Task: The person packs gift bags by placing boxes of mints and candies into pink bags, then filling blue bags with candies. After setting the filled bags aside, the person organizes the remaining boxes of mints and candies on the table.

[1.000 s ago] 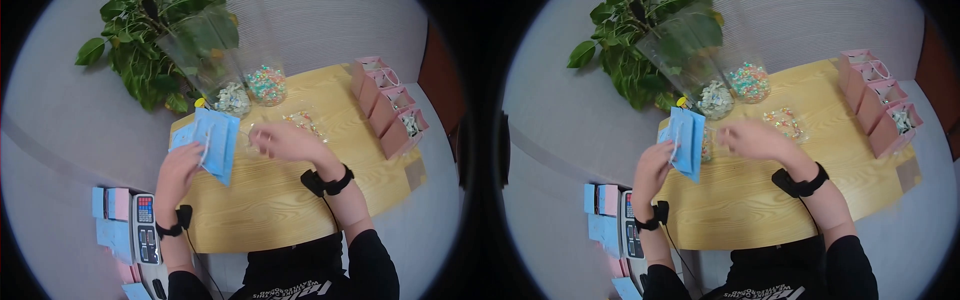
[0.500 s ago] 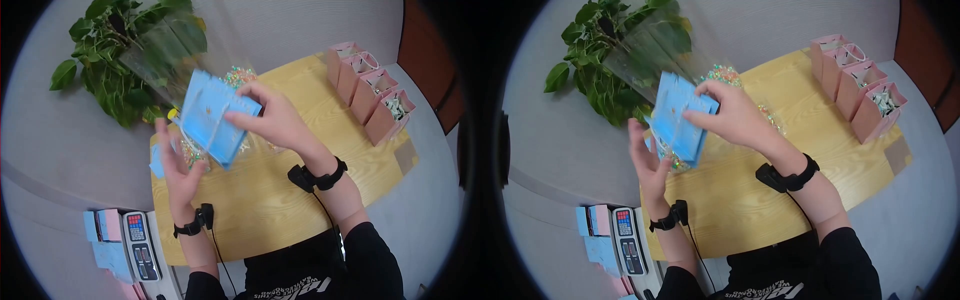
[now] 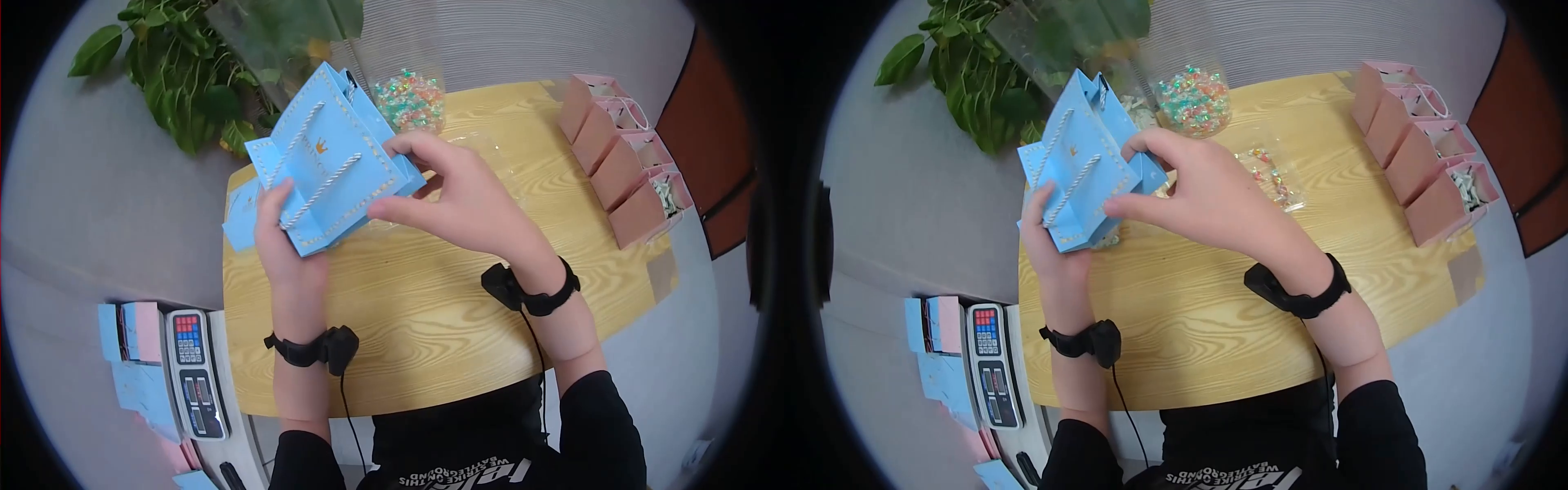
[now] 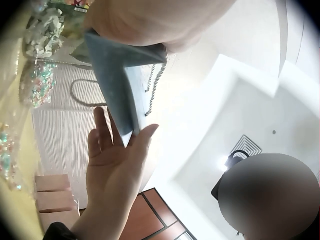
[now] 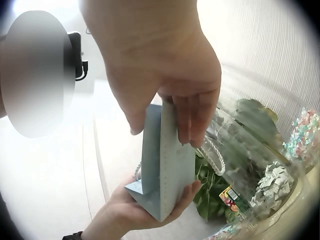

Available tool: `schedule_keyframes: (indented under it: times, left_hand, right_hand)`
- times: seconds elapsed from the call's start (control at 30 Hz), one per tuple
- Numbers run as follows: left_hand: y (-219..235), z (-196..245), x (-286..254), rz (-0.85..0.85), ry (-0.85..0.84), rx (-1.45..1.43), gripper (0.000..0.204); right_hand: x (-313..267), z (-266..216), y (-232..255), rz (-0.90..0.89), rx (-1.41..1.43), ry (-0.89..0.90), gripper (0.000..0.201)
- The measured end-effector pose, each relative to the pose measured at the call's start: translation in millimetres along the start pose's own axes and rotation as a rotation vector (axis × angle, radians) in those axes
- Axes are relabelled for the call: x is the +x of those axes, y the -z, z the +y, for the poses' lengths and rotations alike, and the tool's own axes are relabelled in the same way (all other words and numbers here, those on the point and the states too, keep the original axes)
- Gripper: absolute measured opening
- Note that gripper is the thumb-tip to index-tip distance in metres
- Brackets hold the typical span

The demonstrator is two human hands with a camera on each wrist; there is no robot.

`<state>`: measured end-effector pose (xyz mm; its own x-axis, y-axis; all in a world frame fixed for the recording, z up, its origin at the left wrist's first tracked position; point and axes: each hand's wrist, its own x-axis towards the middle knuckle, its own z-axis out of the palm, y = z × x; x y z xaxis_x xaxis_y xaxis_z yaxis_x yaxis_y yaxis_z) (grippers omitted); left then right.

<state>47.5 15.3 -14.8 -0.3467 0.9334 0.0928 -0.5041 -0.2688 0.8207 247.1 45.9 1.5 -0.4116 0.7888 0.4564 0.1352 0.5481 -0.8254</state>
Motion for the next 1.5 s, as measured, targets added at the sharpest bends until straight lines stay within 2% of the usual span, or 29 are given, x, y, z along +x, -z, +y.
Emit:
schedule_keyframes:
  times: [0.07, 0.17, 0.23, 0.27, 0.33, 0.37, 0.43, 0.57, 0.63, 0.77, 0.83, 0.87, 0.93, 0.97, 1.03, 1.17, 1.23, 1.27, 1.33, 1.37, 1.43, 1.47, 1.5]
  left_hand:
    - [1.0, 5.8, 0.1, 0.039, -0.012, -0.081, 0.047]
    - [5.3, 8.7, 1.7, 0.059, -0.103, -0.049, 0.046]
    - [8.1, 12.4, 4.5, 0.033, -0.101, -0.065, 0.046]
    - [15.8, 12.9, 7.1, 0.032, -0.102, -0.068, 0.046]
    - [38.5, 11.8, 14.9, -0.198, -0.103, -0.088, 0.047]
    - [43.7, 13.0, 16.5, -0.206, -0.108, -0.092, 0.047]
    - [53.6, 14.1, 13.4, -0.298, -0.100, -0.051, 0.050]
    - [67.6, 14.0, 12.4, -0.336, -0.132, 0.052, 0.056]
    - [70.0, 11.9, 13.3, -0.559, -0.233, 0.056, 0.065]
    - [51.5, 13.0, 8.4, -0.493, -0.292, 0.126, 0.067]
    - [49.2, 18.4, 11.0, -0.375, 0.015, -0.173, 0.065]
    - [54.1, 17.1, 15.8, -0.377, 0.010, -0.174, 0.065]
    - [63.7, 11.9, 25.3, -0.398, 0.053, -0.155, 0.059]
    - [63.2, 11.1, 24.7, -0.400, 0.053, -0.153, 0.059]
    - [57.7, 10.0, 20.2, -0.376, 0.068, -0.139, 0.063]
    - [51.0, 13.5, 10.8, -0.367, 0.076, -0.089, 0.063]
    - [45.2, 10.4, 5.3, -0.306, 0.023, -0.056, 0.061]
    - [42.2, 10.4, 1.8, -0.307, 0.037, -0.068, 0.061]
    - [37.0, 10.3, -6.5, -0.464, 0.068, 0.086, 0.058]
    - [32.1, 6.1, -9.5, -0.464, 0.083, 0.067, 0.058]
    - [23.7, 1.1, -12.7, -0.473, 0.085, 0.120, 0.058]
    - [18.6, -2.3, -15.9, -0.477, 0.091, 0.113, 0.058]
    - [11.7, -6.3, -20.0, -0.418, 0.036, 0.145, 0.054]
  right_hand:
    - [-0.7, 1.9, 1.5, -0.058, -0.032, 0.049, 0.032]
    - [-3.0, 3.9, -0.4, 0.017, -0.110, 0.135, 0.029]
    - [-7.4, -4.5, 1.1, 0.211, -0.461, 0.391, 0.021]
    - [-8.6, -5.8, 1.3, 0.210, -0.463, 0.393, 0.021]
    - [-9.9, -8.6, 3.2, -0.049, -0.391, 0.466, 0.020]
    - [-10.2, -10.2, 4.1, -0.044, -0.398, 0.471, 0.020]
    - [-13.2, -11.9, 4.0, -0.178, -0.370, 0.425, 0.018]
    - [-10.4, -7.1, 7.4, -0.122, -0.307, 0.400, 0.014]
    - [-7.0, -5.3, 6.5, 0.009, -0.286, 0.424, 0.013]
    - [-5.1, -2.8, 7.7, 0.041, -0.369, 0.522, 0.013]
    - [-9.3, -2.0, 6.5, -0.181, -0.168, 0.525, 0.016]
    - [-11.8, -3.5, 6.1, -0.181, -0.170, 0.531, 0.016]
    - [-16.6, -6.2, 6.0, -0.454, -0.048, 0.411, 0.014]
    - [-16.2, -9.0, 9.8, -0.452, -0.048, 0.412, 0.014]
    - [-14.0, -14.7, 20.8, -0.539, 0.122, 0.267, 0.015]
    - [-9.0, -3.4, 29.2, -0.394, 0.276, 0.293, 0.017]
    - [-8.6, -6.4, 18.2, -0.115, 0.021, 0.446, 0.017]
    - [-8.8, -9.7, 15.7, -0.117, 0.011, 0.432, 0.017]
    - [-11.9, -17.2, 14.7, -0.044, 0.022, 0.290, 0.028]
    - [-14.3, -13.2, 15.7, -0.048, 0.007, 0.271, 0.028]
    - [-16.7, -4.0, 16.9, -0.215, 0.030, 0.317, 0.031]
    - [-17.0, -3.0, 16.5, -0.213, 0.023, 0.309, 0.031]
    - [-17.4, -2.5, 15.9, -0.262, -0.005, 0.292, 0.031]
